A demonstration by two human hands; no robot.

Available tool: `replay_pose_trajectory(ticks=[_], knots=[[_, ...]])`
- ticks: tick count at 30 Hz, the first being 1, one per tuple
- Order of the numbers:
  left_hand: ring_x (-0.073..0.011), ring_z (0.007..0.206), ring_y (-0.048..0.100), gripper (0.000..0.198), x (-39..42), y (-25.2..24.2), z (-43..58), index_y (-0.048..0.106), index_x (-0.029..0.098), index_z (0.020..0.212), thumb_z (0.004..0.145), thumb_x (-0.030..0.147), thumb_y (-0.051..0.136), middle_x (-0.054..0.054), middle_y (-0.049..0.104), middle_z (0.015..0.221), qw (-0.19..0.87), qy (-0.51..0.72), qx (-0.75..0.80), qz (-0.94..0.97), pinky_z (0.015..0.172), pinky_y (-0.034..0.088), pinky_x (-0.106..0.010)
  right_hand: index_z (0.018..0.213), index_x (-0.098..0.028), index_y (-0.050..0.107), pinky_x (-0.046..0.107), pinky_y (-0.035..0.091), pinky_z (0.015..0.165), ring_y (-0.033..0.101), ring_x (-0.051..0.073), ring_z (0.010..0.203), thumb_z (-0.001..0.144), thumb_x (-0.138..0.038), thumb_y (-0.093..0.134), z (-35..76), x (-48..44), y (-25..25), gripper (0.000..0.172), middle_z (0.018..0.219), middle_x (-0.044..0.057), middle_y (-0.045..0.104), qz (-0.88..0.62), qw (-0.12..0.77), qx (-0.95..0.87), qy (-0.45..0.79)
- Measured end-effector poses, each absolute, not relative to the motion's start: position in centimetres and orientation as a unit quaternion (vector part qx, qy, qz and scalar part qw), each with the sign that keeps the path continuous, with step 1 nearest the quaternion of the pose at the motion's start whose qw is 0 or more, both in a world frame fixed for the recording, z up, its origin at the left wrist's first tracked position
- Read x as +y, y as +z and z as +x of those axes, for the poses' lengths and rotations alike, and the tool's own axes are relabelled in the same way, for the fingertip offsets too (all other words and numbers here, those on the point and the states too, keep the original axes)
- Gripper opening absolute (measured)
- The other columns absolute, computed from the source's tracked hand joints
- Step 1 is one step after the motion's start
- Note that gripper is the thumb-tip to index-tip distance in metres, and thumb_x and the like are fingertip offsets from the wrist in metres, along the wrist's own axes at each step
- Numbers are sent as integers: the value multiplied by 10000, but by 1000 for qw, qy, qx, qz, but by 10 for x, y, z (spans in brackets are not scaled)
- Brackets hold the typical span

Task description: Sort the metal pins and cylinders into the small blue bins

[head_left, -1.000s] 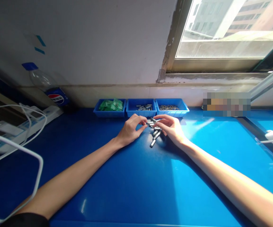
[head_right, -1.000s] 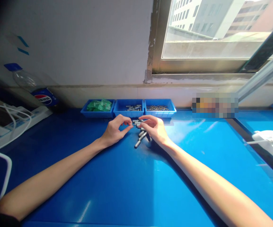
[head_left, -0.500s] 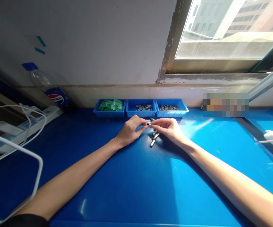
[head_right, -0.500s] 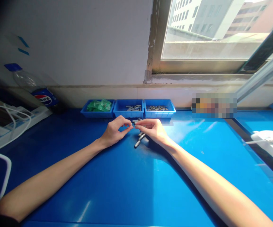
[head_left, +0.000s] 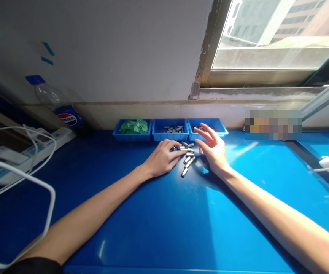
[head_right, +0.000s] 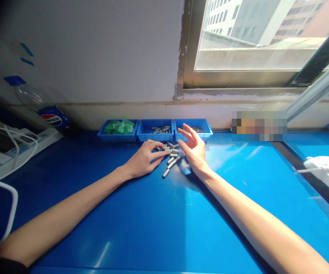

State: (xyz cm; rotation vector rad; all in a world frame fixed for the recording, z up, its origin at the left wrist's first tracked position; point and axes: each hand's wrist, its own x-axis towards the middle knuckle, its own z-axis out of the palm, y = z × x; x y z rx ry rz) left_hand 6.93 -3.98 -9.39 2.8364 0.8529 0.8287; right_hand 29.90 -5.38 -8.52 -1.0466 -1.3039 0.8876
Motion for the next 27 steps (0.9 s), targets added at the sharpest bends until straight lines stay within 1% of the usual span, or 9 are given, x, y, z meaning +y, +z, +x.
replay_pose_trajectory(ticks=[3,6,10,15,18,20,22,24,27], knots=[[-253,1114,565,257,-40,-95,69,763,248,1200,1034,269,568,-106,656,1208,32,275,288,917,969,488,-430,1428,-314,562,362,520,538,680,209,717,848,-425,744,299,-55,-85,618,1396,128,679,-460,560,-563,397],[-243,1064,577,192,-39,-95,68,773,206,1047,1021,284,600,-93,676,1106,38,295,300,906,946,492,-417,1354,-292,601,366,491,509,591,164,585,828,-385,740,298,-56,-82,553,1328,134,712,-467,552,-555,411],[-239,1019,581,146,-39,-95,69,726,178,933,995,278,639,-85,682,1035,57,302,310,900,930,510,-405,1314,-289,618,383,488,510,507,139,516,816,-352,720,298,-56,-79,512,1242,115,745,-464,552,-553,418],[-235,980,597,105,-38,-95,70,675,165,975,1012,217,591,-83,706,1010,85,311,319,891,911,525,-402,1220,-287,658,363,473,511,483,131,500,822,-339,713,298,-56,-81,405,1106,80,774,-465,546,-553,424],[-214,935,628,87,-37,-95,68,678,176,989,1011,211,602,-58,737,967,124,356,310,873,888,539,-374,1175,-280,676,350,467,516,488,137,492,842,-337,699,298,-56,-82,338,962,54,777,-466,534,-565,422],[-189,900,660,51,-37,-94,66,696,188,981,984,203,647,-42,746,957,157,401,317,845,858,554,-336,1141,-265,692,339,461,512,496,142,486,845,-338,694,297,-57,-81,305,858,40,766,-467,515,-582,422],[-168,872,691,33,-38,-92,65,713,195,974,943,201,705,-30,750,952,187,441,334,812,835,568,-304,1115,-244,711,327,472,524,545,154,509,843,-348,695,296,-59,-79,291,791,31,759,-468,488,-601,426],[-162,857,717,77,-38,-91,65,724,196,973,906,220,754,-25,761,949,211,464,349,786,831,581,-293,1112,-221,729,322,514,576,644,182,595,843,-358,707,294,-62,-77,303,787,36,774,-466,459,-617,437],[-164,845,739,125,-39,-89,65,730,195,967,876,256,790,-21,783,942,241,468,359,770,835,600,-295,1123,-188,762,331,564,671,751,237,770,834,-367,750,291,-66,-75,339,889,75,814,-459,426,-633,455]])
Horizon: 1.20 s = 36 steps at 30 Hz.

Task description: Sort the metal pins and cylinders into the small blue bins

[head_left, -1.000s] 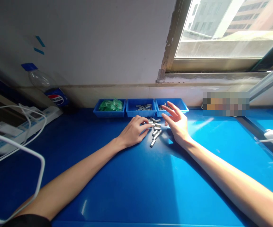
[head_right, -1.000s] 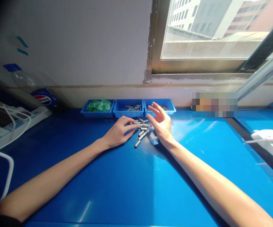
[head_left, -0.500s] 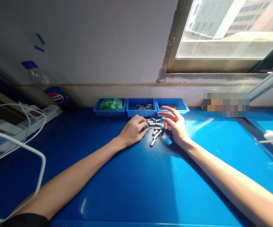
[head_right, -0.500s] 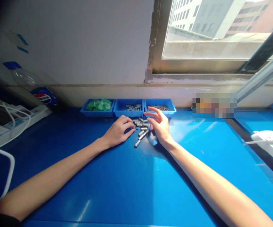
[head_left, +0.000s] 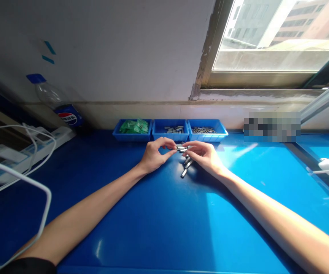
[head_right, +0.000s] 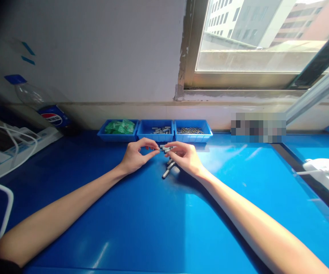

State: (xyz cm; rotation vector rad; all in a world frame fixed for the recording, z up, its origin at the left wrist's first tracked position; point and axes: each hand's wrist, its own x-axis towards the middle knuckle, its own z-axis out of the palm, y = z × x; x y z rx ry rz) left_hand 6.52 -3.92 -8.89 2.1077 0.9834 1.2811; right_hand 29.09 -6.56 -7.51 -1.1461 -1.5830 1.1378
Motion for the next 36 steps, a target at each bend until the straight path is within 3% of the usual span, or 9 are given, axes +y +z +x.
replay_pose_trajectory(ticks=[5,9,15,19,22,25,27,31,36], knots=[[-164,854,747,171,-41,-88,66,736,189,967,874,319,798,-25,792,949,268,454,348,775,826,609,-291,1018,-162,818,332,582,729,772,265,885,821,-424,803,291,-65,-75,328,1011,113,824,-440,420,-643,466],[-162,849,745,175,-41,-87,66,740,182,962,880,327,793,-29,797,947,276,454,344,774,813,605,-292,1061,-174,824,335,590,728,762,255,873,818,-454,821,293,-63,-76,372,1061,109,821,-446,423,-633,470],[-162,840,740,176,-40,-89,65,738,182,971,884,324,791,-27,793,944,276,455,335,777,798,601,-297,1043,-184,836,358,603,752,766,276,896,827,-469,815,292,-62,-79,358,1058,107,822,-452,415,-643,458],[-167,848,707,201,-39,-90,64,729,187,1007,868,307,813,-32,769,961,223,446,340,797,793,585,-306,1029,-200,823,370,610,759,773,279,896,841,-443,796,292,-62,-79,309,1031,106,822,-476,447,-623,430],[-223,1032,660,198,-40,-90,66,735,202,1096,934,315,743,-68,750,1066,148,397,316,849,954,562,-392,1161,-234,774,404,624,802,756,297,1018,859,-406,756,295,-60,-80,348,1184,108,790,-487,522,-580,393],[-313,1305,508,327,-42,-90,69,704,245,1301,1002,359,638,-108,662,1359,71,301,276,910,1124,450,-527,1415,-290,624,402,632,754,721,298,1096,846,-368,742,297,-58,-81,586,1437,112,664,-465,569,-564,376],[-357,1388,416,412,-44,-90,71,645,275,1415,1023,392,592,-112,572,1492,41,249,271,929,1143,404,-587,1489,-308,543,386,627,732,705,303,1132,838,-357,736,297,-58,-82,681,1478,121,629,-448,579,-563,384],[-361,1408,382,388,-44,-89,70,656,313,1409,1043,386,550,-100,540,1523,29,224,279,933,1133,390,-599,1459,-292,542,367,594,650,738,257,889,835,-364,714,296,-58,-81,651,1408,135,670,-458,559,-563,402],[-321,1298,484,267,-44,-90,70,763,224,1200,1023,302,579,-123,651,1334,31,271,277,921,1080,448,-538,1398,-296,566,363,546,590,646,170,615,831,-365,692,296,-57,-80,584,1343,111,701,-468,546,-561,410]])
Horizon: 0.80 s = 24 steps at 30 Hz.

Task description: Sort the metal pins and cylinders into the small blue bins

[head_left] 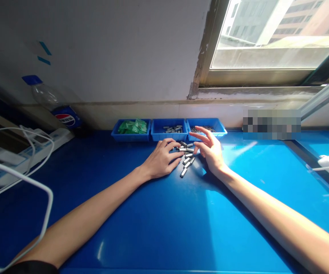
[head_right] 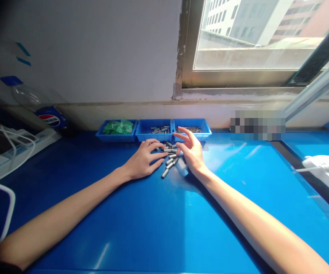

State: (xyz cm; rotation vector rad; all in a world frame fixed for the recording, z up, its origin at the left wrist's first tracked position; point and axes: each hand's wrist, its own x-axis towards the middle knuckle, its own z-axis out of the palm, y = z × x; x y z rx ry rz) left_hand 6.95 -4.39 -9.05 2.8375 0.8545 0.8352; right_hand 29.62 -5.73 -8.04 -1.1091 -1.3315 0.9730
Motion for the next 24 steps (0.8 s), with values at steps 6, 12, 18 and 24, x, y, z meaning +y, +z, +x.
replay_pose_trajectory(ticks=[6,12,18,24], knots=[[-266,1096,564,134,-40,-96,69,746,191,928,982,270,652,-97,690,1076,51,315,312,895,968,518,-446,1370,-308,573,371,532,594,607,166,590,841,-378,676,298,-57,-82,544,1303,97,717,-473,532,-570,411],[-260,1027,566,105,-42,-94,73,679,159,952,995,243,633,-106,676,1077,54,285,336,896,929,531,-435,1341,-334,597,395,537,619,590,168,584,845,-368,690,299,-57,-82,506,1253,71,733,-458,534,-570,426],[-215,960,631,82,-44,-95,69,644,185,1014,1027,198,564,-63,712,966,90,368,318,869,891,562,-375,1207,-279,662,355,496,568,530,156,527,847,-358,689,298,-58,-80,370,954,43,774,-460,529,-571,427],[-164,896,710,71,-45,-95,65,675,201,1011,952,227,703,-32,713,965,163,456,335,808,870,597,-312,1097,-226,737,307,464,518,605,162,548,855,-376,712,294,-63,-77,287,849,42,793,-456,455,-620,448]])
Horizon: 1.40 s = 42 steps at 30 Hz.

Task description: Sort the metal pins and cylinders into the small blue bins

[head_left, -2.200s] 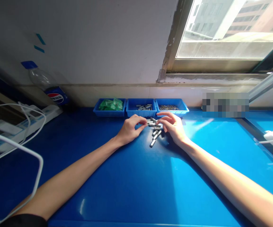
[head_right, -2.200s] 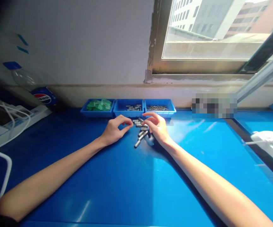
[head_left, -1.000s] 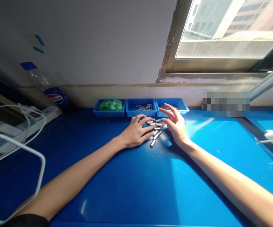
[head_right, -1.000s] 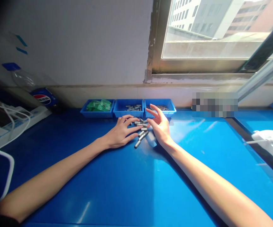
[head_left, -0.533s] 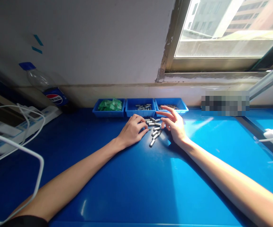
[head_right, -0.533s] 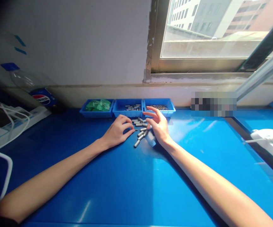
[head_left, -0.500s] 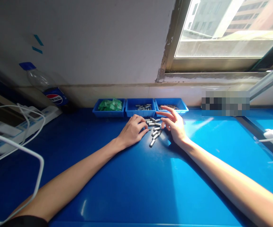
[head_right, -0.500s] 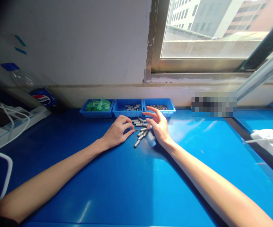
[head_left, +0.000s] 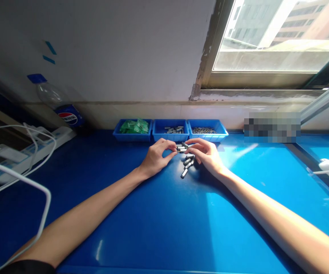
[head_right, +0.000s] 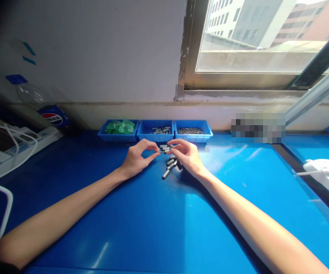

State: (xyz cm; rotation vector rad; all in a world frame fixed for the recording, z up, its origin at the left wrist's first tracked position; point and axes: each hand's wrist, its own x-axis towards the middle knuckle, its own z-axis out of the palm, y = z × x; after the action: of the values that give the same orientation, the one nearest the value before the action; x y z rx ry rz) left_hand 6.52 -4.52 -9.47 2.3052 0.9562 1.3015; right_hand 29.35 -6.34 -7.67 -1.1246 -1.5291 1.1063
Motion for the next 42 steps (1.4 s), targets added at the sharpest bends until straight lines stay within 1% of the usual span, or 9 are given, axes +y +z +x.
replay_pose_trajectory(ticks=[4,11,18,24,27,30,32,38,42], knots=[[-167,889,731,104,-45,-95,64,680,198,993,926,242,745,-24,734,940,184,471,334,795,852,598,-300,1062,-192,793,321,543,624,749,241,784,831,-400,776,291,-66,-77,312,966,87,820,-448,419,-649,450],[-179,922,730,86,-49,-90,65,718,203,986,941,274,737,-32,760,959,175,459,315,812,866,587,-313,955,-190,842,366,586,725,767,270,827,792,-444,834,292,-64,-76,302,959,92,826,-451,420,-637,463],[-179,926,700,113,-44,-89,68,725,186,1035,994,259,648,-47,753,981,139,454,371,798,888,576,-326,943,-228,822,419,628,831,786,292,914,779,-459,858,293,-61,-78,285,969,100,821,-479,518,-559,436],[-265,1263,590,297,-38,-93,68,712,187,1279,1033,284,577,-91,727,1325,132,351,331,866,1114,508,-460,1343,-264,672,380,619,644,740,299,1070,861,-469,768,296,-52,-81,532,1386,124,695,-460,645,-523,314],[-316,1423,466,405,-42,-93,70,637,214,1422,1049,344,550,-79,608,1512,96,274,308,906,1179,436,-548,1330,-266,679,367,606,668,743,222,844,887,-380,711,297,-54,-83,459,1307,98,742,-488,585,-578,291],[-332,1463,428,413,-45,-92,71,631,220,1430,1059,371,528,-70,619,1502,77,240,310,917,1180,418,-570,1084,-238,774,355,573,698,677,187,673,874,-263,635,296,-58,-85,252,1012,50,815,-556,498,-635,200],[-327,1438,463,383,-46,-91,72,662,214,1385,1052,359,540,-72,657,1454,73,247,317,913,1163,436,-552,976,-237,786,349,551,731,657,186,647,850,-213,612,294,-61,-86,216,901,30,810,-588,443,-662,142],[-310,1322,573,243,-47,-92,73,754,184,1112,1033,302,558,-88,762,1216,54,306,339,888,1077,506,-500,942,-227,789,341,493,689,670,212,662,871,-273,660,292,-62,-86,154,927,64,814,-627,357,-680,128],[-330,1415,497,310,-47,-91,73,713,186,1262,1033,327,558,-98,694,1382,46,285,338,896,1120,484,-531,930,-226,780,337,471,655,654,217,674,853,-306,705,293,-61,-86,134,927,65,801,-606,351,-697,151]])
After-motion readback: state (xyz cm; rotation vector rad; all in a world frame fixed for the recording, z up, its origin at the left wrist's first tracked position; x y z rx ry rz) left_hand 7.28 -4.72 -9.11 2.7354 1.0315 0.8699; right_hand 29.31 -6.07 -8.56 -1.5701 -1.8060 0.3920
